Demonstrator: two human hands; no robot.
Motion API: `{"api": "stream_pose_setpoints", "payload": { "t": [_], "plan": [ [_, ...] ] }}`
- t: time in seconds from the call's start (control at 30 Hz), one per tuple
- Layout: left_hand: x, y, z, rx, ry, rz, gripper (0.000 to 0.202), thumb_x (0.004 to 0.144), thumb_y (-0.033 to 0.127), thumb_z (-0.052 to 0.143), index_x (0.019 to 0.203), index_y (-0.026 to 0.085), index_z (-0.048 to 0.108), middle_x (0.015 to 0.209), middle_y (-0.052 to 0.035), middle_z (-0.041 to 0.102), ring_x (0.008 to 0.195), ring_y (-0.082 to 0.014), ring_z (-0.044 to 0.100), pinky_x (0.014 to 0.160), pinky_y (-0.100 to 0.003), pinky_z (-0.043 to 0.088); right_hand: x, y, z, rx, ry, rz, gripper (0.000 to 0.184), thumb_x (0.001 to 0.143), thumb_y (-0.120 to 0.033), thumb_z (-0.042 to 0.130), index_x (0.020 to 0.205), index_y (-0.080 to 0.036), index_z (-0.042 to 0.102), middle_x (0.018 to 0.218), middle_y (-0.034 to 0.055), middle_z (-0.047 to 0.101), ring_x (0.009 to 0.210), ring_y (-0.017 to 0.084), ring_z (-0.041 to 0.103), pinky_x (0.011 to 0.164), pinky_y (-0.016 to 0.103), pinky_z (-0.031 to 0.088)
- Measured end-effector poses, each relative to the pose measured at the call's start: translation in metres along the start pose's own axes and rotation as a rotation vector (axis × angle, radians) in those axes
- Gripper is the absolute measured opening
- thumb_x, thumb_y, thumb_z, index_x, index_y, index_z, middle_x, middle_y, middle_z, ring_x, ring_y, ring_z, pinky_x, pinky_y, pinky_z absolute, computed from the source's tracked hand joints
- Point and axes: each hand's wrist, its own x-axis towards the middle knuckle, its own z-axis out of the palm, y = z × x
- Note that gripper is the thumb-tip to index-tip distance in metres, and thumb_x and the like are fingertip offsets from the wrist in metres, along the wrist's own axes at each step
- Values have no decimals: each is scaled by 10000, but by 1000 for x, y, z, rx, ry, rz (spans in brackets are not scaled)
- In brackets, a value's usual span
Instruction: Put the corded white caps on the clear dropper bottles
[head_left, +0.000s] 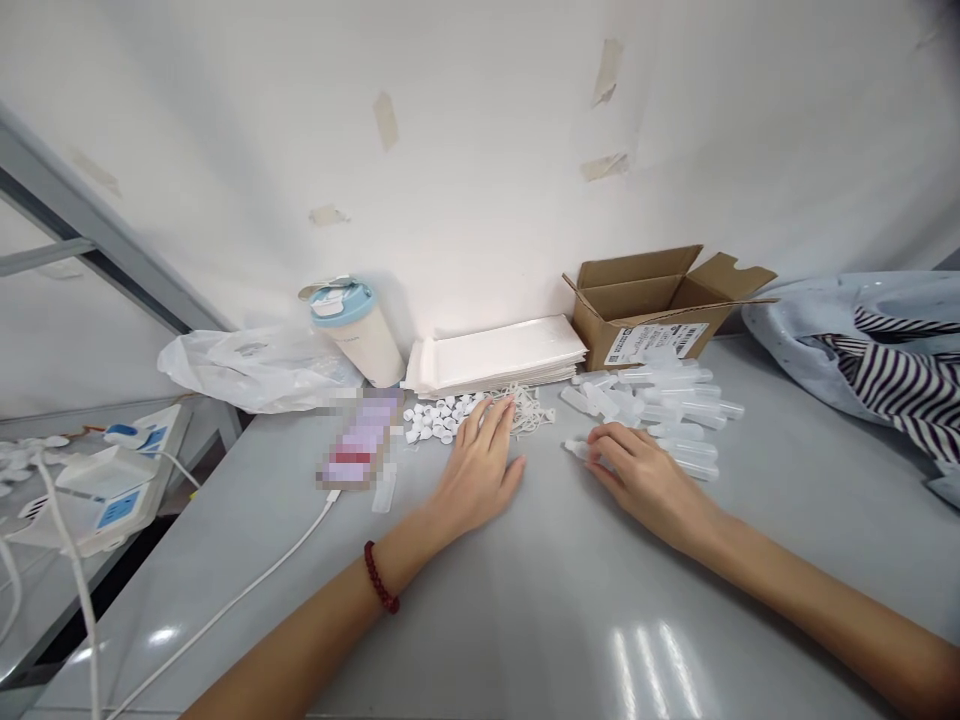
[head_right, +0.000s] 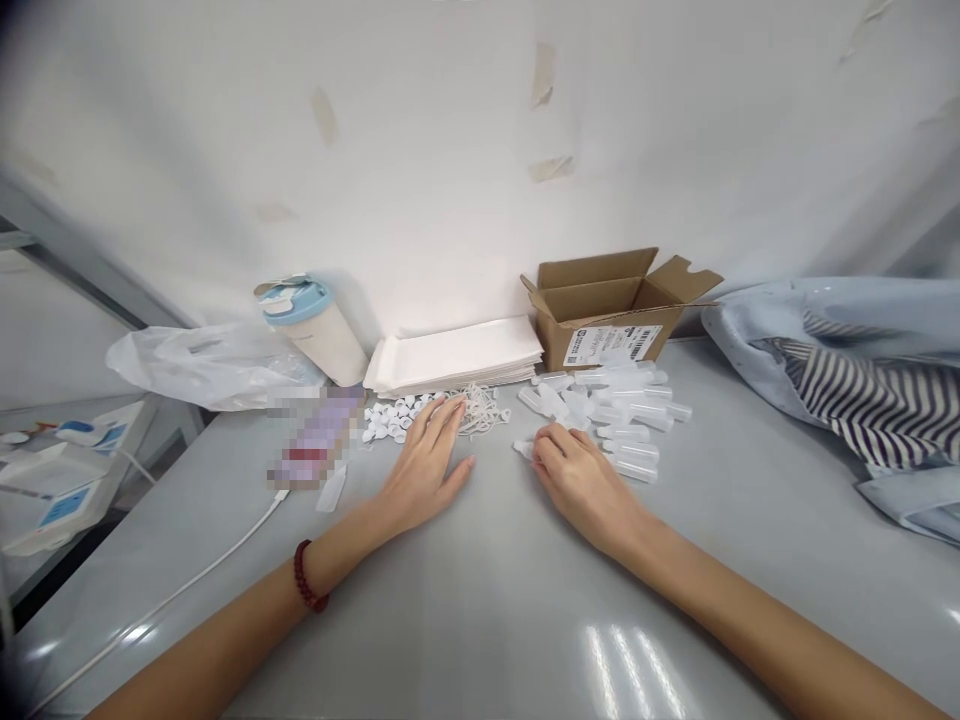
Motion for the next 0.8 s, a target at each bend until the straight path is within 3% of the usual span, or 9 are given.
{"api": "stream_pose_setpoints", "payload": {
  "t": [0.17,0.27,0.5,0.8],
  "plan": [
    [-3,4,-1,-65,181,69,559,885,132,437,1419,149,272,1363,-169,452,1313,-310,360,1058,-535,372,-3,-5,-3,115,-45,86,284,930,-196,377,1189,-180,493,1015,146,681,889,281,673,714,423,561],
    [-7,9,-2,-107,243,159,498,886,95,425,1373,163,347,1242,-160,543,1228,-288,460,1016,-516,428,-4,-9,-9,238,-51,148,361,929,-204,377,1290,-201,395,1037,138,694,929,275,685,748,434,565],
    [-11,16,-3,-74,220,229,423,862,60,443,1283,98,428,1184,-186,565,1180,-302,487,978,-504,472,-7,-22,-22,445,-72,192,387,935,-240,409,1308,-233,307,1060,110,643,979,240,667,811,404,555],
    [-13,22,-5,-65,201,326,467,834,35,451,1300,57,414,1182,-193,567,1178,-310,488,970,-492,494,-11,-26,-19,474,-103,122,416,942,-206,408,1338,-239,283,1100,112,599,939,216,651,817,400,550]
  ]
}}
